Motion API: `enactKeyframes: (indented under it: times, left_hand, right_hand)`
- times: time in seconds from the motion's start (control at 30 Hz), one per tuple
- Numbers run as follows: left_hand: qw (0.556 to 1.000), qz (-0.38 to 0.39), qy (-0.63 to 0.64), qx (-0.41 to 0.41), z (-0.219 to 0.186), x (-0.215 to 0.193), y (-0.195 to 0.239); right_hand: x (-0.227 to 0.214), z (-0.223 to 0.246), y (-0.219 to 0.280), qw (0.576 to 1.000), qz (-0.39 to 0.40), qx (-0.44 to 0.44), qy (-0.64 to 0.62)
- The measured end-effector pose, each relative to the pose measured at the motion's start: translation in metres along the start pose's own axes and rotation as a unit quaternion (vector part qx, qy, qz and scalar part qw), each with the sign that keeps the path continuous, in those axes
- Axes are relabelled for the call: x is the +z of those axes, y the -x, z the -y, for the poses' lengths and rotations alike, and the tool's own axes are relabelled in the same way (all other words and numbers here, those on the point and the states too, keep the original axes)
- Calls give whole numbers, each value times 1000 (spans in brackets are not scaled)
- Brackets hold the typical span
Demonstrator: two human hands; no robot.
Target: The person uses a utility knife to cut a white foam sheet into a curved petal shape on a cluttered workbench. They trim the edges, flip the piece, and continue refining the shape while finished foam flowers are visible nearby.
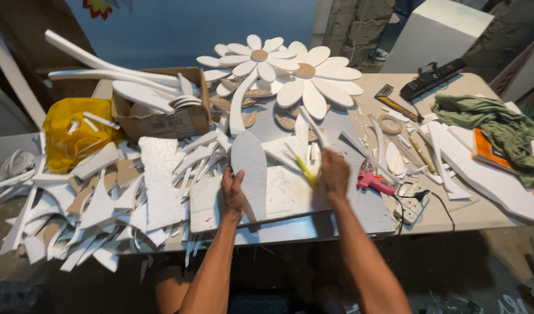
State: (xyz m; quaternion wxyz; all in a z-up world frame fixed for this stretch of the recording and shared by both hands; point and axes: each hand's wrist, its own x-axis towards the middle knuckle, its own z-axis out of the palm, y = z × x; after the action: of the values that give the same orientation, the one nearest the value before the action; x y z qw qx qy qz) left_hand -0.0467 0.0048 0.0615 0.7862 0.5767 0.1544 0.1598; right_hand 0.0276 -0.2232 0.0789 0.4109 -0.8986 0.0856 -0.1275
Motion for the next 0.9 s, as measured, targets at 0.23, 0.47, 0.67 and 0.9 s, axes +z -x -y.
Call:
enactKeyframes:
  times: [0.23,0.47,0.67,0.9]
  left_hand:
    - [996,6,-86,-10,6,5,-5]
    - [981,-78,-173,45,52,-3,-22]
    - [977,-134,-154,56,47,8,-21]
    - [977,-156,-130,62,50,1,-24]
  right_hand:
    - [11,-88,-60,968,44,53,243]
    - [2,-77,-71,981,15,104,163]
    - [11,44,48,989,3,56,-138]
    - [42,120,155,950,210,65,-224]
